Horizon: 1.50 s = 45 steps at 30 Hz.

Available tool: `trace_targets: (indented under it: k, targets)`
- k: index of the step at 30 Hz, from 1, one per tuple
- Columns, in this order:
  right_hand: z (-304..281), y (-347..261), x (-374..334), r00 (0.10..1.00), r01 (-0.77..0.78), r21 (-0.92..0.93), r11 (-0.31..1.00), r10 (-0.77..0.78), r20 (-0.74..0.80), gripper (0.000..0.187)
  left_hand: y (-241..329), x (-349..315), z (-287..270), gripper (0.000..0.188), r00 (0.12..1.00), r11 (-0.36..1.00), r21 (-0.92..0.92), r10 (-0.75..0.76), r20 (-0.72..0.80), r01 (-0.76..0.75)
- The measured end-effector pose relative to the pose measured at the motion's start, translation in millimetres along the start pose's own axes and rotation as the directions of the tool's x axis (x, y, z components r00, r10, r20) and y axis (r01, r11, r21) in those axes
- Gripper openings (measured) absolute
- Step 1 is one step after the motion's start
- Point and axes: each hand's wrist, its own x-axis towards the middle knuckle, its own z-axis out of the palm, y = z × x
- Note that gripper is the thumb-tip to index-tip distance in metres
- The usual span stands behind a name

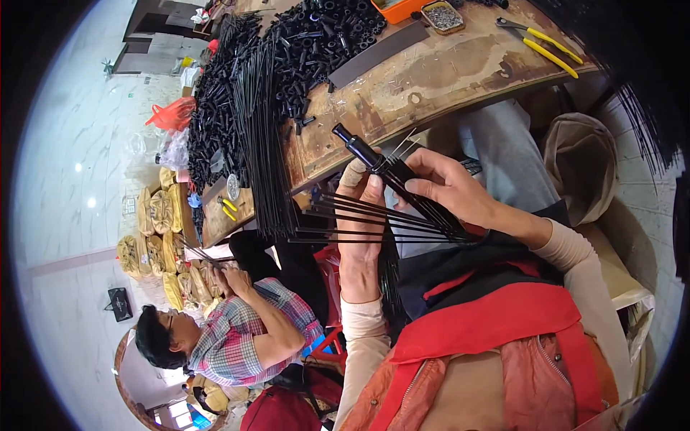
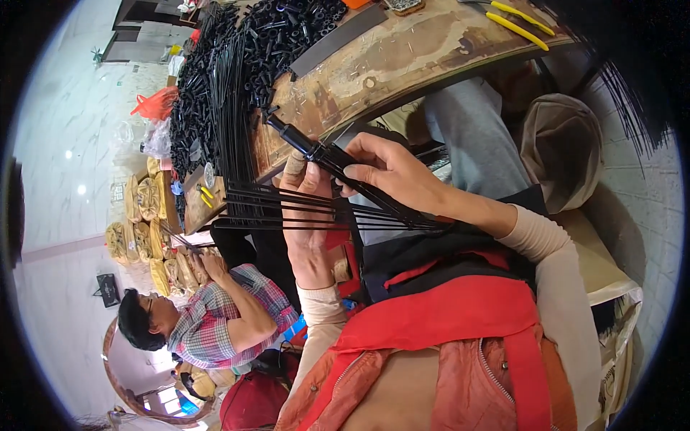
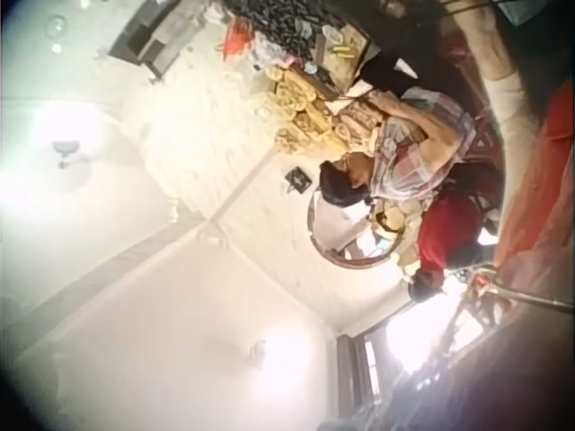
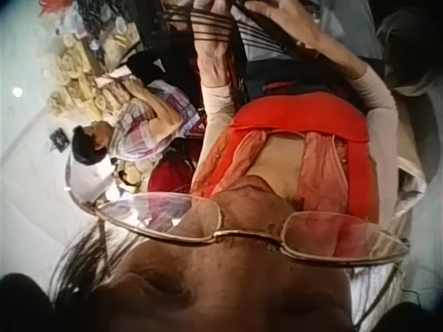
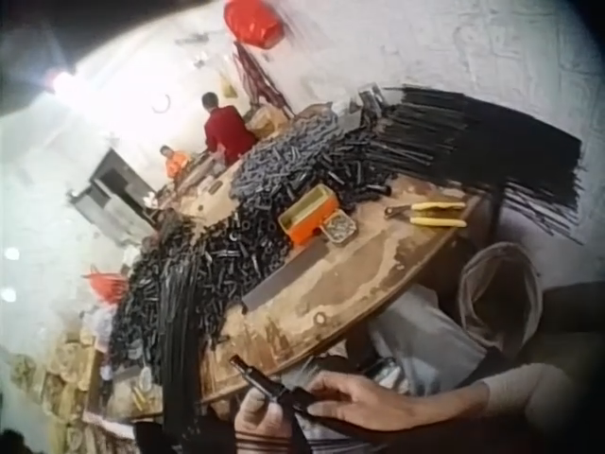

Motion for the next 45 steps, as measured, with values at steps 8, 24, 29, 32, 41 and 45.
trace_targets:
  k: [8,24,29,32,41,45]
  targets:
    - [-14,10,12,0.998,-0.054,0.091,0.994,0.051,0.033,0.012,-2,11,-16,0.035,0.99,0.992,-0.086,-0.101,-0.096,0.092]
    - [-24,21,20,0.966,-0.245,0.414,0.877,0.184,0.182,0.012,5,19,-40,0.05,0.989,0.988,-0.046,-0.145,0.038,0.147]
    - [-29,20,20,0.921,-0.379,0.474,0.795,0.273,0.277,0.011,2,20,-25,0.047,0.985,0.994,-0.034,-0.097,0.14,0.103]
    - [-21,24,15,0.924,-0.346,0.505,0.791,0.193,0.33,0.012,-9,19,-23,0.051,0.989,0.997,-0.08,-0.003,0.147,0.015]
    - [-8,29,15,0.953,0.133,0.342,0.93,-0.025,-0.301,0.015,-13,20,22,0.032,0.991,0.994,0.079,0.085,-0.1,-0.077]
    - [22,17,0,0.931,0.194,0.171,0.966,-0.126,-0.342,0.013,2,0,45,0.026,0.934,0.812,0.546,0.331,-0.136,-0.208]
